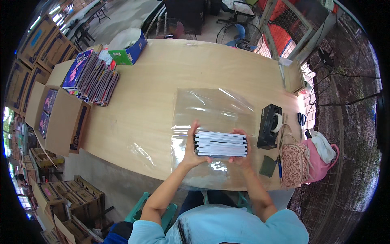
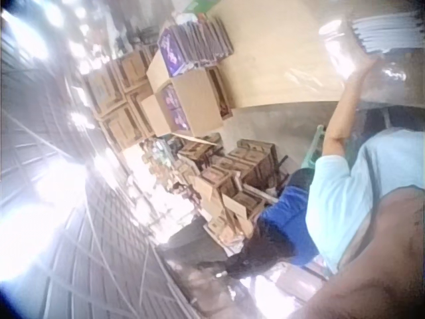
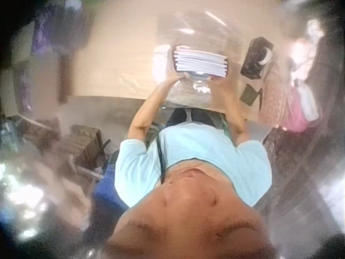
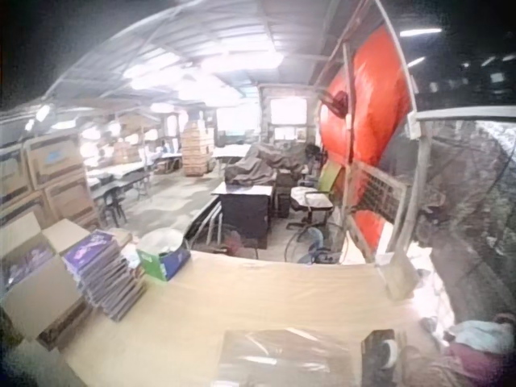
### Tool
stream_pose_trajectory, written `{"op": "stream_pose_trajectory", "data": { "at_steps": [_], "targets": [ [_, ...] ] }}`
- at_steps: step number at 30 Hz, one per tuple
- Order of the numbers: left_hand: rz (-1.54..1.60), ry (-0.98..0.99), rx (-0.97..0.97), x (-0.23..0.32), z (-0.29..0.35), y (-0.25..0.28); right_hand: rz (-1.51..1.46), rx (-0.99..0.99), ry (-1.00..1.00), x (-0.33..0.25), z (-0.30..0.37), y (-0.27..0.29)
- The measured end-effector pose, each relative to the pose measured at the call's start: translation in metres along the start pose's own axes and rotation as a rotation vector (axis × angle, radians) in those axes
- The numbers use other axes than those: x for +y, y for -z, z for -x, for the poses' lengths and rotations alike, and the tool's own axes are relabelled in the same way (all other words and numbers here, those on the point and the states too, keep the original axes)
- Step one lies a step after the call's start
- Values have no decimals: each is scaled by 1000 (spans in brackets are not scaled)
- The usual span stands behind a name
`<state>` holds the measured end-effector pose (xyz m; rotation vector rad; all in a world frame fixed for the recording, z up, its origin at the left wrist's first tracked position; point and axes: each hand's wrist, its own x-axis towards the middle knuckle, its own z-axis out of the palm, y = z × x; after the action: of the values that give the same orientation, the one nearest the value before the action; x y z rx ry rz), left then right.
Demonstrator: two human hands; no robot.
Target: The person wraps spiral-bound notebooks in clear plastic bags on a wooden table. They place a notebook on a plastic sheet, fold the plastic over it, and smooth it out. The person then places the wrapped notebook into a cardboard box and repeats the process with additional notebooks.
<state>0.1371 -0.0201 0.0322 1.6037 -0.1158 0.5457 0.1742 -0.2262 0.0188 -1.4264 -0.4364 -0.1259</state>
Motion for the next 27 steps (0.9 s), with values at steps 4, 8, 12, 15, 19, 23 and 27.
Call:
{"op": "stream_pose_trajectory", "data": {
  "at_steps": [4, 8, 12, 15, 19, 23, 27],
  "targets": [
    [134, 268, -126, -20, 21, -5, -38, 108, -42, 16, 20, -6],
    [170, 133, -46, -29, 17, 2, 13, 146, -44, 29, 36, -9],
    [196, 149, -67, -11, 14, 3, -56, 35, 30, -25, 12, -21],
    [96, 159, -153, -27, 25, 11, 818, -342, 188, -132, -28, -30],
    [120, 236, -180, -22, 23, 5, 1425, -923, 197, -104, -39, -62],
    [85, 184, -100, -33, 28, 10, 803, -341, 129, -122, -34, -16],
    [115, 272, -70, -47, 37, 0, 106, -23, -208, -17, 35, 2]
  ]
}}
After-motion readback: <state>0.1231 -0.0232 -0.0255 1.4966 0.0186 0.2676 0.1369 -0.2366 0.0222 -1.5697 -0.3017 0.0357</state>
